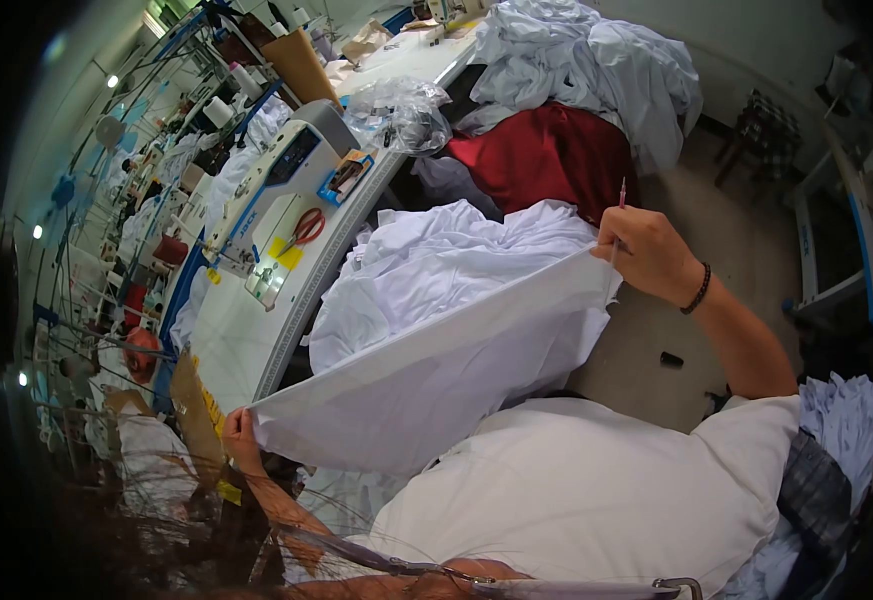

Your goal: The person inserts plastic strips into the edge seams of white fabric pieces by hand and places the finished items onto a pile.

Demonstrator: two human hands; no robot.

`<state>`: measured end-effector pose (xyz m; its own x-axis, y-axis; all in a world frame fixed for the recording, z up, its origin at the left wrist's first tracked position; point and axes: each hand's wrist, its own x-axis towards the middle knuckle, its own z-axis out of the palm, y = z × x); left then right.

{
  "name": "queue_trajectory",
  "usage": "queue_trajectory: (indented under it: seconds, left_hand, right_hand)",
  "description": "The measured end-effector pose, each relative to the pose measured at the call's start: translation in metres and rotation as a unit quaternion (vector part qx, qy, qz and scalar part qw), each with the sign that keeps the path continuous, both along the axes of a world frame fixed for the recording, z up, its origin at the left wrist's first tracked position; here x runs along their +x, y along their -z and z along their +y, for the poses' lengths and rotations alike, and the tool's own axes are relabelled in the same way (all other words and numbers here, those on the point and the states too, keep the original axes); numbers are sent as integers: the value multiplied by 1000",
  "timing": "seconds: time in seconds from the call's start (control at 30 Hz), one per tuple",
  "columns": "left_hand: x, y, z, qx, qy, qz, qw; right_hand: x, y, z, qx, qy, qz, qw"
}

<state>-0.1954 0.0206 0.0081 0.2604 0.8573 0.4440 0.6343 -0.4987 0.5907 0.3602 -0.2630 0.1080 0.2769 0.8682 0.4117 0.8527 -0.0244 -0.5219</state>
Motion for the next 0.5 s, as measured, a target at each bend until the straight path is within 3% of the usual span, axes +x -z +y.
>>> queue_trajectory:
  seconds: [0.23, 0.3, 0.5]
  left_hand:
    - [4, -7, -4, 4, 0, 10, 1000]
    - [3, -7, -5, 13, 5, 12, 1000]
    - [9, -17, -9, 35, -7, -2, 999]
  right_hand:
    - [-1, -3, 4, 3, 32, -5, 999]
    - [7, 4, 4, 60, -22, -85, 994]
    - [1, -17, -2, 81, -23, -169, 982]
